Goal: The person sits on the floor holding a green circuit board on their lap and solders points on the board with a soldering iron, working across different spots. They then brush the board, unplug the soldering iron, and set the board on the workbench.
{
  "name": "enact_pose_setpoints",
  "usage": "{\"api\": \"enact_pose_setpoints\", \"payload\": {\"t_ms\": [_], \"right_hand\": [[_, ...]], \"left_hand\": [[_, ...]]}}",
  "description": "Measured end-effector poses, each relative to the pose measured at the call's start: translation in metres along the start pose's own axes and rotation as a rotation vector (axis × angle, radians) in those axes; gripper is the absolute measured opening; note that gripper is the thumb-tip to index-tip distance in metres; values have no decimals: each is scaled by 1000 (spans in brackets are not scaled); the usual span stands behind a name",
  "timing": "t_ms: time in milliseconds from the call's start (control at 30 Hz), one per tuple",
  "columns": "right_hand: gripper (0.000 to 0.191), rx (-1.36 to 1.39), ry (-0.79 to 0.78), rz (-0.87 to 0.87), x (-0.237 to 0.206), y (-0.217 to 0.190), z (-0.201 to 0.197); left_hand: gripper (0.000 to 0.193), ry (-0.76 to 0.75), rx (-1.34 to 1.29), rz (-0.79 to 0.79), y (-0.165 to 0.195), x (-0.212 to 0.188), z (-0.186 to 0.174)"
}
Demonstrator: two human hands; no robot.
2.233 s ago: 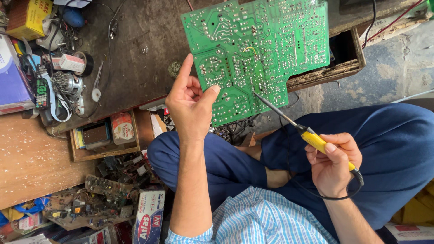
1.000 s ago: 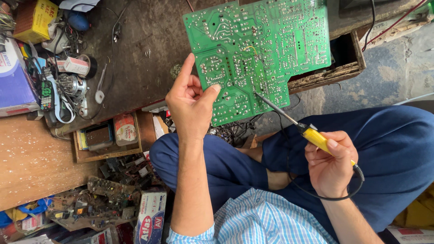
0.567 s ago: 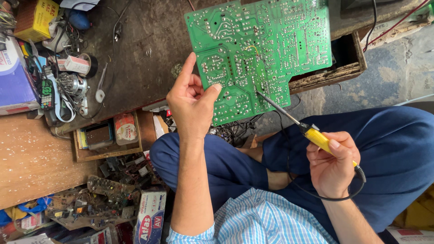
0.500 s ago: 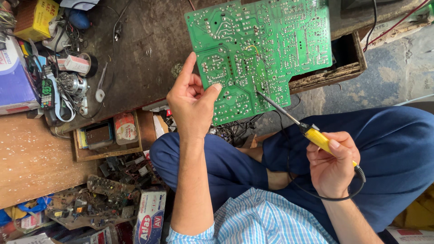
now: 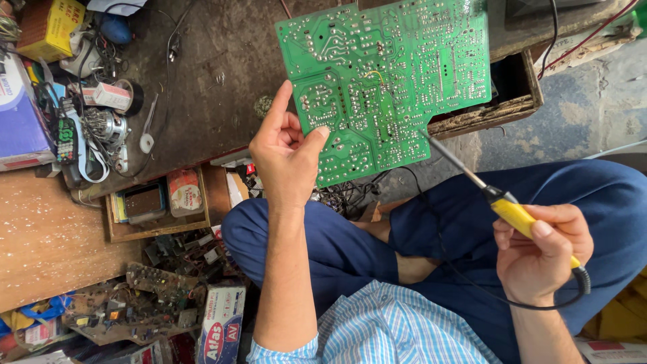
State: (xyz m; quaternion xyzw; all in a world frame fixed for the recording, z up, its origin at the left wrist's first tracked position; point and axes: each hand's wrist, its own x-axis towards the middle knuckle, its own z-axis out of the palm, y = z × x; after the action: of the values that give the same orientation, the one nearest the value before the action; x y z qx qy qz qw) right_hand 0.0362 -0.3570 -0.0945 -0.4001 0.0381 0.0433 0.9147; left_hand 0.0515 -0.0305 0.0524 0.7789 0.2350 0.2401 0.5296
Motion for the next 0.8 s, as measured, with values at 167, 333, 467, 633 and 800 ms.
{"api": "enact_pose_setpoints", "payload": {"t_ms": [167, 333, 467, 633, 800], "right_hand": [[12, -45, -2, 66, -2, 7, 4], [10, -38, -2, 97, -2, 11, 8], [9, -37, -9, 91, 1, 13, 10], [9, -35, -17, 102, 3, 15, 12], [12, -6, -27, 154, 6, 14, 13]], "left_hand": [[73, 11, -2, 1, -2, -1, 0], [72, 8, -21, 6, -3, -1, 0], [72, 9, -18, -1, -4, -1, 0], [73, 9, -35, -6, -6, -2, 0], [72, 9, -40, -1, -8, -2, 0]]}}
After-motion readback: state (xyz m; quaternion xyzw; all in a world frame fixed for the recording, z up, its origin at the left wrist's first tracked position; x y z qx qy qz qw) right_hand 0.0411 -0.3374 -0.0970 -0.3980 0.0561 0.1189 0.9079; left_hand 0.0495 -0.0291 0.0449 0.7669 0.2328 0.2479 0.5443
